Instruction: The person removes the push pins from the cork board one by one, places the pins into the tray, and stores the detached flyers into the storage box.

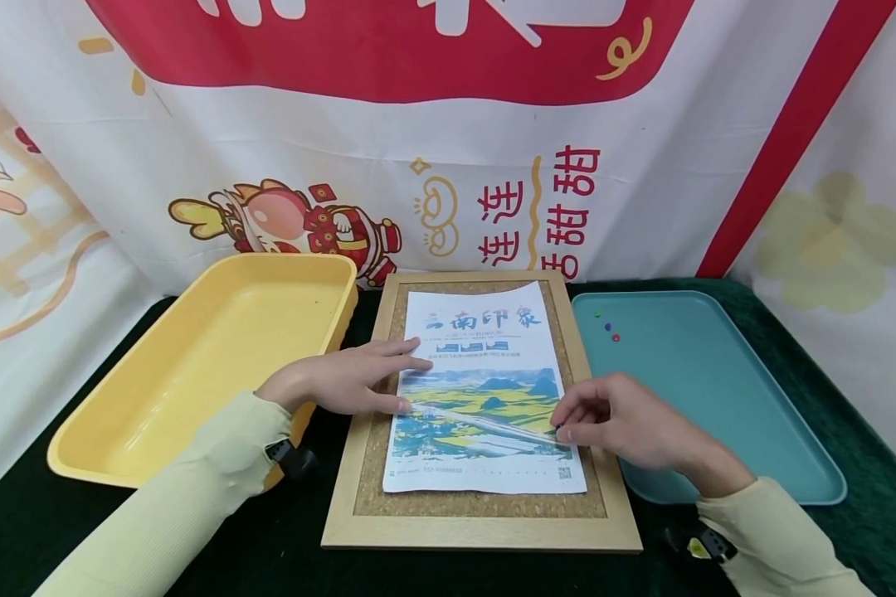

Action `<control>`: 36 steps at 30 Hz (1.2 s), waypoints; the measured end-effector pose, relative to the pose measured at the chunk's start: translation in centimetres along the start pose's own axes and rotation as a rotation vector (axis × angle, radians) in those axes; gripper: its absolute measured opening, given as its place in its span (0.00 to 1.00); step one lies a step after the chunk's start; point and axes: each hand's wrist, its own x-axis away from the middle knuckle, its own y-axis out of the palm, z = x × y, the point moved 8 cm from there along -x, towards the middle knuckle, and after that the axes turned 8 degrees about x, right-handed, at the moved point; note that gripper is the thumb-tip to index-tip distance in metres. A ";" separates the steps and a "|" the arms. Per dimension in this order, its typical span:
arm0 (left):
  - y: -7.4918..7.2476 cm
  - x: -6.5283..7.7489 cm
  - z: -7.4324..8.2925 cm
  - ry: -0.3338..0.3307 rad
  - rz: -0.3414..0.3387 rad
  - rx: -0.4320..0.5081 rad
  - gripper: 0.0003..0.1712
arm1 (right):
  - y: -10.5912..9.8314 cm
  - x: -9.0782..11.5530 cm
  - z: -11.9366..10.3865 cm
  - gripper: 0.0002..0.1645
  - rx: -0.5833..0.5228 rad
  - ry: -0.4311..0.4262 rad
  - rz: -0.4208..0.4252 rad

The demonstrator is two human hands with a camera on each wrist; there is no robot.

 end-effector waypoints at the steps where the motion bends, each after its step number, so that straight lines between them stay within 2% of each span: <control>1: 0.0 0.0 0.0 -0.001 0.000 -0.001 0.39 | -0.1 0.0 0.0 0.09 0.006 0.007 0.011; 8: 0.0 -0.1 0.1 -0.006 -0.005 0.000 0.39 | -1.3 0.3 0.6 0.11 0.052 0.047 0.097; 17: 0.0 -0.1 0.0 -0.008 -0.011 0.006 0.39 | -3.0 0.8 1.2 0.11 0.079 0.088 0.164; 24: 0.1 -0.2 0.0 -0.009 -0.012 0.010 0.39 | -3.8 0.9 1.7 0.11 0.113 0.079 0.228; 36: 0.0 -0.1 0.0 -0.007 -0.010 -0.002 0.39 | -5.5 1.2 3.4 0.16 0.154 0.168 0.311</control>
